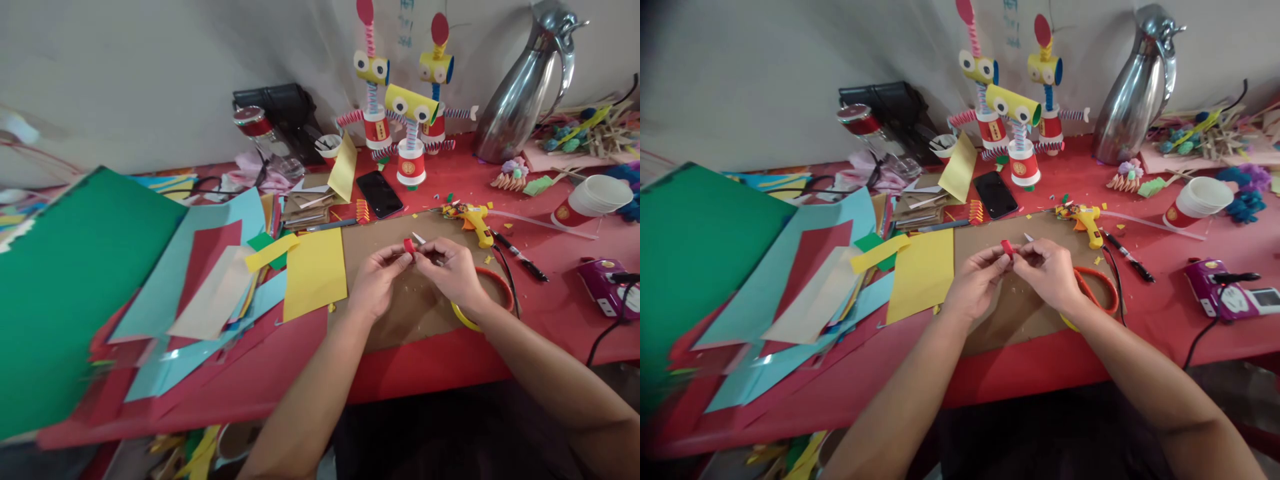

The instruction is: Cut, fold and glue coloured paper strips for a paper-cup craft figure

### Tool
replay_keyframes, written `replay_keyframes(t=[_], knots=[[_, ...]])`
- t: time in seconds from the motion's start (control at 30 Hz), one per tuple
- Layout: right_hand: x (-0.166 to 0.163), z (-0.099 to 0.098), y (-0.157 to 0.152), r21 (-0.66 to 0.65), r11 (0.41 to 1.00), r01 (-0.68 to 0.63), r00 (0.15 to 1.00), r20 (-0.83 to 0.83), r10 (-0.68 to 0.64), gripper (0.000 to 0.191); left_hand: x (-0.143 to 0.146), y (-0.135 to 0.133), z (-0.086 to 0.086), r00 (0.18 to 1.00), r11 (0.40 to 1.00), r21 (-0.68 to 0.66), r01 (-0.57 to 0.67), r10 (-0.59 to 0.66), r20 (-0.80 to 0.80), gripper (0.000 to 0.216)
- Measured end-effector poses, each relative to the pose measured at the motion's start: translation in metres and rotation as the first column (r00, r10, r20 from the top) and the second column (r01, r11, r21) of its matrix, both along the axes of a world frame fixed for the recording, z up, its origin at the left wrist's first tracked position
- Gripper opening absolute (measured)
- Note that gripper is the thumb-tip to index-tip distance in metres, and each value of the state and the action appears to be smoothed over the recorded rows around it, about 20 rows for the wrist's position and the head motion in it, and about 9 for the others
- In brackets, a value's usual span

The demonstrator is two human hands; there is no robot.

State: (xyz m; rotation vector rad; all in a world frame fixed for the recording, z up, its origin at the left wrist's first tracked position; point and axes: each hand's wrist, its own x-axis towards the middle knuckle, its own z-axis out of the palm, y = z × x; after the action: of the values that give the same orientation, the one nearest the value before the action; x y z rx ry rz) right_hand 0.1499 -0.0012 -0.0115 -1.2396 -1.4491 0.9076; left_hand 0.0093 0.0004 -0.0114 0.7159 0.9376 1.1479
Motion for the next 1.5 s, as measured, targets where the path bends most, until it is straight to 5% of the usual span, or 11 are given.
replay_keyframes(t=[0.17, 0.3, 0.5, 0.87, 1.13, 1.33, 1.5], knots=[[0.001, 0.000, -0.003, 0.256, 0.965, -0.052, 0.987, 0.163, 0.010, 0.008, -0.004, 0.003, -0.004, 0.999, 0.998, -0.049, -0.036, 0.037, 0.014, 0.024], [0.003, 0.003, -0.005, 0.317, 0.945, -0.083, 0.975, 0.220, 0.012, 0.016, -0.007, 0.006, -0.004, 0.995, 0.996, -0.053, -0.070, 0.073, 0.063, 0.020], [0.004, 0.002, -0.006, 0.230, 0.973, 0.019, 0.965, 0.249, -0.078, 0.020, -0.009, 0.007, -0.002, 0.990, 0.996, -0.088, -0.026, 0.038, 0.136, 0.020], [0.004, 0.004, -0.008, 0.203, 0.979, -0.027, 0.975, 0.223, -0.019, 0.022, -0.011, 0.007, 0.001, 0.965, 0.983, -0.180, -0.041, 0.086, 0.249, 0.026], [0.005, 0.008, -0.008, 0.176, 0.982, -0.072, 0.989, 0.137, 0.048, 0.019, -0.008, 0.007, 0.005, 0.978, 0.964, -0.262, -0.045, 0.096, 0.185, 0.024], [0.007, 0.011, -0.007, 0.031, 0.994, -0.104, 0.991, -0.085, 0.106, 0.015, -0.008, 0.007, 0.006, 0.989, 0.952, -0.298, -0.066, 0.103, 0.109, 0.022], [0.014, 0.010, 0.003, -0.168, 0.970, -0.173, 0.971, -0.194, 0.140, 0.023, -0.007, 0.006, 0.002, 1.000, 0.943, -0.331, 0.026, -0.023, 0.013, 0.016]])
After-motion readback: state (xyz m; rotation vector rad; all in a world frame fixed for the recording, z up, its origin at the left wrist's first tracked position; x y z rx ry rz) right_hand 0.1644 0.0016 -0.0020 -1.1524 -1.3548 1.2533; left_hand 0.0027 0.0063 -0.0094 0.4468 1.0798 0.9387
